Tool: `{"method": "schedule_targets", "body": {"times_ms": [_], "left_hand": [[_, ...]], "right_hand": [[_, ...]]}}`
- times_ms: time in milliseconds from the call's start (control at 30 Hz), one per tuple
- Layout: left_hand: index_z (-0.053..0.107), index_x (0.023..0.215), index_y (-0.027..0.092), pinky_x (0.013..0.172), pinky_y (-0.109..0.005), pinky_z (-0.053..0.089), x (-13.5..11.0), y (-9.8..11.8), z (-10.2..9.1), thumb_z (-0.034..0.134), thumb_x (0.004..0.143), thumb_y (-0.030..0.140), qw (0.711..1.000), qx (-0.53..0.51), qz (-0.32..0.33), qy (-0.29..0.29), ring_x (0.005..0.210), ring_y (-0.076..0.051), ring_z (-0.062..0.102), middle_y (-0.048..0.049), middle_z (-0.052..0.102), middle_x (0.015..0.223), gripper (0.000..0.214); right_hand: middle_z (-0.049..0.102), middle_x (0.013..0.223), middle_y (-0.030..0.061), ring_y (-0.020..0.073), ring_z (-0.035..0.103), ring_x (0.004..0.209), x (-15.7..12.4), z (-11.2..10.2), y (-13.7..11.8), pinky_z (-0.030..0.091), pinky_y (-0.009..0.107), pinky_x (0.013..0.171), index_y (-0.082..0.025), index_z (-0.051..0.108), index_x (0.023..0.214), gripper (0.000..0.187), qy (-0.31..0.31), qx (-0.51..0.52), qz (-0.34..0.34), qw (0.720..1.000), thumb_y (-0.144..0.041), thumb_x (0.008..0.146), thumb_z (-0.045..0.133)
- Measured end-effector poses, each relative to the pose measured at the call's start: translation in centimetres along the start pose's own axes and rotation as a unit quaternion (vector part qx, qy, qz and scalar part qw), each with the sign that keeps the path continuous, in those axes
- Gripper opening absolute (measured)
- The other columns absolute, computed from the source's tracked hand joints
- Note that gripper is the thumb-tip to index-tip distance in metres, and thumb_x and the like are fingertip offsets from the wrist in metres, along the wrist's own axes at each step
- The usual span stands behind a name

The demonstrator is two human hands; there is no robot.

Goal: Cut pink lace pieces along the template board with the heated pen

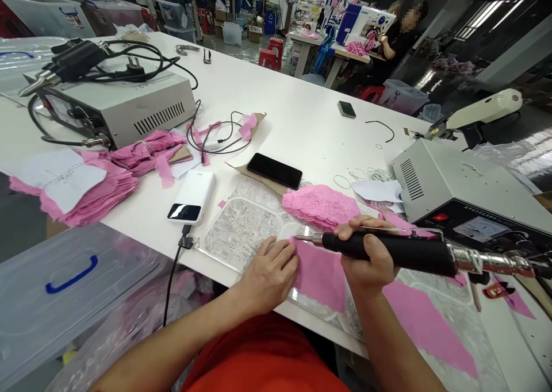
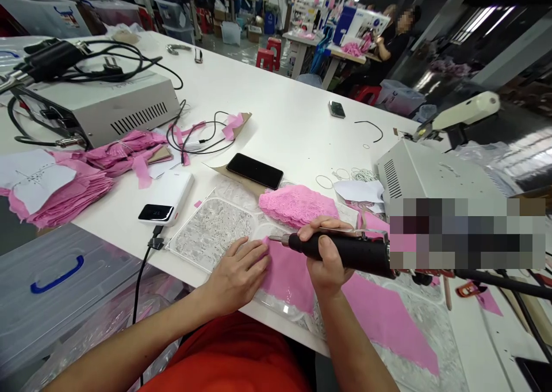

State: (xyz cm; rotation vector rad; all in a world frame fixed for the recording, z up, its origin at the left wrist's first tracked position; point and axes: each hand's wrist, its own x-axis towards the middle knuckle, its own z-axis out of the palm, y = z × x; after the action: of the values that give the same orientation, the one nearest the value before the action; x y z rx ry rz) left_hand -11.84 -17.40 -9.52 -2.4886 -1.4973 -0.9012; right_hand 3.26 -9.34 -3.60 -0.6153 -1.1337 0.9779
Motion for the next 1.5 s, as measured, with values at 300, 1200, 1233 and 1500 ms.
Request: {"method": "schedule_targets", "body": {"times_ms": [300, 1200, 1233, 1500], "left_hand": [[0.061, 0.102, 0.014, 0.101, -0.045, 0.04, 0.0, 0.0, -0.1, 0.048, 0.087, 0.015, 1.0, 0.003, 0.005, -0.005, 0.112, -0.025, 0.055, -0.0128, 0.063, 0.114, 0.02], [0.061, 0.108, 0.015, 0.099, -0.041, 0.043, -4.5, 0.7, -3.4, 0.053, 0.089, 0.013, 0.999, -0.011, -0.006, 0.035, 0.108, -0.021, 0.061, -0.0095, 0.07, 0.108, 0.022], [0.062, 0.107, 0.014, 0.099, -0.041, 0.043, -4.6, 0.8, -3.2, 0.053, 0.088, 0.013, 0.999, -0.009, -0.002, 0.038, 0.108, -0.021, 0.061, -0.0097, 0.07, 0.108, 0.021], [0.061, 0.11, 0.011, 0.099, -0.042, 0.042, -5.3, 0.2, -3.1, 0.055, 0.087, 0.012, 0.999, 0.017, -0.007, 0.05, 0.111, -0.023, 0.06, -0.0117, 0.069, 0.11, 0.024]], "right_hand": [[0.058, 0.077, -0.001, 0.0112, 0.056, 0.053, 0.2, 0.1, 0.4, 0.049, 0.033, 0.057, -0.019, 0.058, 0.083, 0.014, -0.006, 0.013, -0.01, 1.0, -0.018, 0.071, 0.051], [0.058, 0.069, -0.0022, 0.0107, 0.053, 0.047, -0.4, -0.3, -0.4, 0.047, 0.032, 0.052, -0.019, 0.058, 0.074, 0.014, 0.043, 0.04, 0.046, 0.997, -0.021, 0.061, 0.052], [0.058, 0.069, -0.0022, 0.0108, 0.053, 0.047, -0.5, -0.2, -0.4, 0.047, 0.032, 0.052, -0.019, 0.058, 0.075, 0.015, 0.041, 0.04, 0.047, 0.997, -0.021, 0.062, 0.052], [0.058, 0.071, -0.0026, 0.0111, 0.054, 0.049, -1.2, 0.1, -0.2, 0.049, 0.033, 0.054, -0.019, 0.058, 0.077, 0.015, 0.032, 0.046, 0.058, 0.997, -0.021, 0.063, 0.053]]}}
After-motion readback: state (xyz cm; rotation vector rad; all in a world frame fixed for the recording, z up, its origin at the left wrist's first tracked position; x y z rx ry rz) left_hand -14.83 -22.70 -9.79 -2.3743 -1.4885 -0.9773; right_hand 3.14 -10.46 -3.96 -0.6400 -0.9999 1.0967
